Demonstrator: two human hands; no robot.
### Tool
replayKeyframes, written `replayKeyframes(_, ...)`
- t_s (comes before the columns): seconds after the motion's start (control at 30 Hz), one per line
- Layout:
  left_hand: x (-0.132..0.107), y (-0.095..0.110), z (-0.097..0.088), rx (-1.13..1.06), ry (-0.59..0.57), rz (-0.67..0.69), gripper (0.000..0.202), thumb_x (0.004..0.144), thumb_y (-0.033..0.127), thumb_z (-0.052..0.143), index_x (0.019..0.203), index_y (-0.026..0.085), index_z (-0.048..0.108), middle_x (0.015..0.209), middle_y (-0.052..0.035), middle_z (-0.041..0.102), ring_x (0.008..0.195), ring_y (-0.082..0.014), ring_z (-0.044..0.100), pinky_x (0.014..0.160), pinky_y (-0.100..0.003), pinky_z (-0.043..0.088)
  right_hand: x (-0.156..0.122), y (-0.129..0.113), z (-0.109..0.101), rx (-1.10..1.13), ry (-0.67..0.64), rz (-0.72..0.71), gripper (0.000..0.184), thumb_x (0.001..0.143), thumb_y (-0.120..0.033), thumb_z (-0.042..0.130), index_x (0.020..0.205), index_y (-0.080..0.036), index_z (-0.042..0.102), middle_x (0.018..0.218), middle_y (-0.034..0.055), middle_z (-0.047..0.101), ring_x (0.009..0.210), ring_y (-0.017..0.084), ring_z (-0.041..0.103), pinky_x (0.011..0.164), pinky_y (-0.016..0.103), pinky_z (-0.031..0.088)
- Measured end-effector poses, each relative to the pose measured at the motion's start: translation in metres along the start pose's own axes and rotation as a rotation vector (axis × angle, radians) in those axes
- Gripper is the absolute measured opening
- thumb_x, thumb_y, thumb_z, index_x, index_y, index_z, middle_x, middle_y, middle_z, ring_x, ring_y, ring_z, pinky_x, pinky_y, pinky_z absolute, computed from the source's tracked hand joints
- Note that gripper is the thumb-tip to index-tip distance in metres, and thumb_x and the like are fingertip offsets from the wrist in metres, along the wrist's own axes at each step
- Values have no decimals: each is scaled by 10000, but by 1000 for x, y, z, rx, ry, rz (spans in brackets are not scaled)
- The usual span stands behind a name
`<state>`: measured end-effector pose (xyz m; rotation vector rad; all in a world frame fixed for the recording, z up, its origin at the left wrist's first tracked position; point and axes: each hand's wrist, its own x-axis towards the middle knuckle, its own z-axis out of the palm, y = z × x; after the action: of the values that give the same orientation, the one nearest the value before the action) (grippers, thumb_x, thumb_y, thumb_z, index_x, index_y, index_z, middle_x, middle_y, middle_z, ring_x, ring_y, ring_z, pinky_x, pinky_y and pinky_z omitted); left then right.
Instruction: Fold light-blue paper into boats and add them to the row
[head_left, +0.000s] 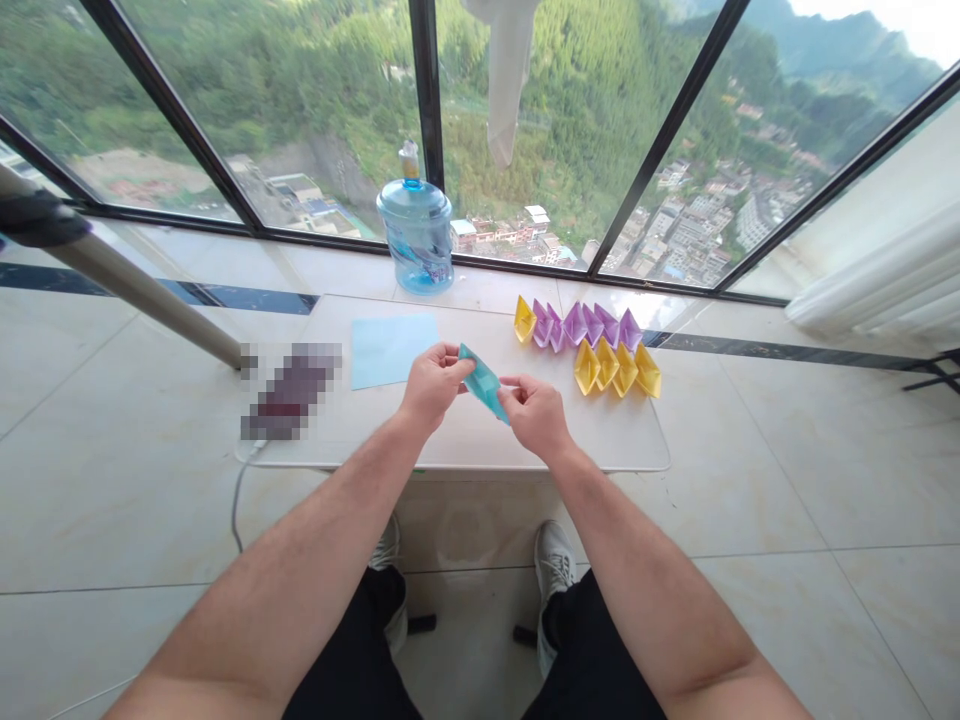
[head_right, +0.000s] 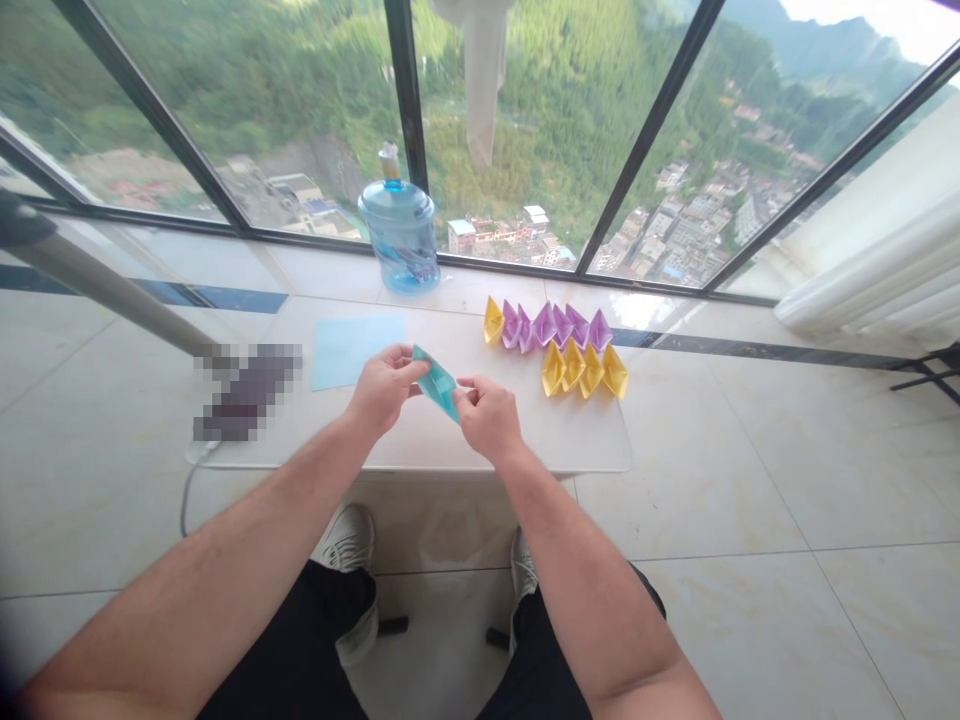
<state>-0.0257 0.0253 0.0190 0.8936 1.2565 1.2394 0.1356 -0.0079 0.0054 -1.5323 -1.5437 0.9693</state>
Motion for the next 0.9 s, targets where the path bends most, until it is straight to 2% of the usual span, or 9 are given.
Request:
replayKeyframes(0.07, 1, -2, 0, 24, 3, -6, 263, 619, 313, 744, 794, 167, 614, 701, 5, 668, 646, -153, 644, 647, -306, 550, -4, -2, 0, -72, 35, -115, 281, 852, -308, 650, 1124, -242, 679, 917, 19, 766, 729, 156, 711, 720, 270, 544)
replayKeyframes(0.17, 1, -5, 0, 41, 0, -4, 253, 624, 318, 732, 789, 164, 618, 697, 0, 671, 622, -148, 633, 607, -287, 529, -7, -3, 0, -129, 10, -254, 158, 864, -274, 637, 1011, -256, 693, 1032, 23, 757, 772, 148, 708, 753, 261, 527)
replayKeyframes(0.27, 1, -8, 2, 52, -11, 2, 246, 623, 318, 738, 771, 164, 616, 672, 2, 662, 588, -136, 608, 566, -264, 502, -7, -2, 3, -219, 6, -280, 109, 861, -316, 662, 916, -241, 718, 924, 29, 757, 759, 167, 687, 749, 275, 501)
replayKeyframes(0.37, 0, -10, 4, 75, -31, 1, 262, 614, 331, 752, 769, 167, 619, 665, 0, 660, 591, -142, 614, 562, -264, 496, -5, 1, 5, -294, 33, -251, 134, 879, -313, 628, 893, -227, 730, 798, 31, 740, 718, 177, 667, 722, 285, 471)
replayKeyframes(0.47, 0, -10, 5, 95, -37, 7, 268, 610, 335, 752, 776, 168, 622, 673, -4, 664, 606, -151, 623, 570, -270, 497, -6, 1, 5, -297, 30, -221, 165, 904, -306, 587, 913, -223, 729, 767, 28, 735, 681, 169, 662, 695, 278, 456)
replayKeyframes(0.57, 2, -8, 2, 90, 17, 4, 246, 611, 314, 740, 769, 166, 623, 677, -1, 659, 604, -143, 613, 576, -270, 503, -12, -2, 2, -300, 18, -225, 195, 902, -378, 626, 974, -228, 727, 769, 19, 731, 688, 165, 665, 711, 273, 461)
replayKeyframes(0.67, 4, -6, -1, 54, 99, -26, 229, 604, 281, 732, 762, 165, 614, 696, 1, 656, 639, -143, 623, 611, -278, 528, -19, -4, -2, -335, 4, -297, 232, 871, -419, 687, 990, -223, 725, 849, 19, 735, 675, 144, 644, 745, 270, 468)
replayKeyframes(0.83, 4, -7, 1, 40, 110, -60, 216, 608, 263, 724, 758, 167, 601, 664, 15, 633, 637, -140, 615, 626, -285, 536, -27, 1, -5, -454, -4, -453, 94, 902, -277, 647, 900, -223, 723, 801, 9, 715, 745, 150, 638, 740, 254, 441)
replayKeyframes(0.9, 0, -7, 5, 60, 42, -67, 213, 624, 272, 728, 769, 159, 620, 686, 7, 648, 652, -139, 623, 644, -286, 543, -28, 2, -5, -512, 36, -477, 165, 930, -245, 593, 818, -214, 711, 782, 21, 714, 756, 153, 638, 732, 254, 429)
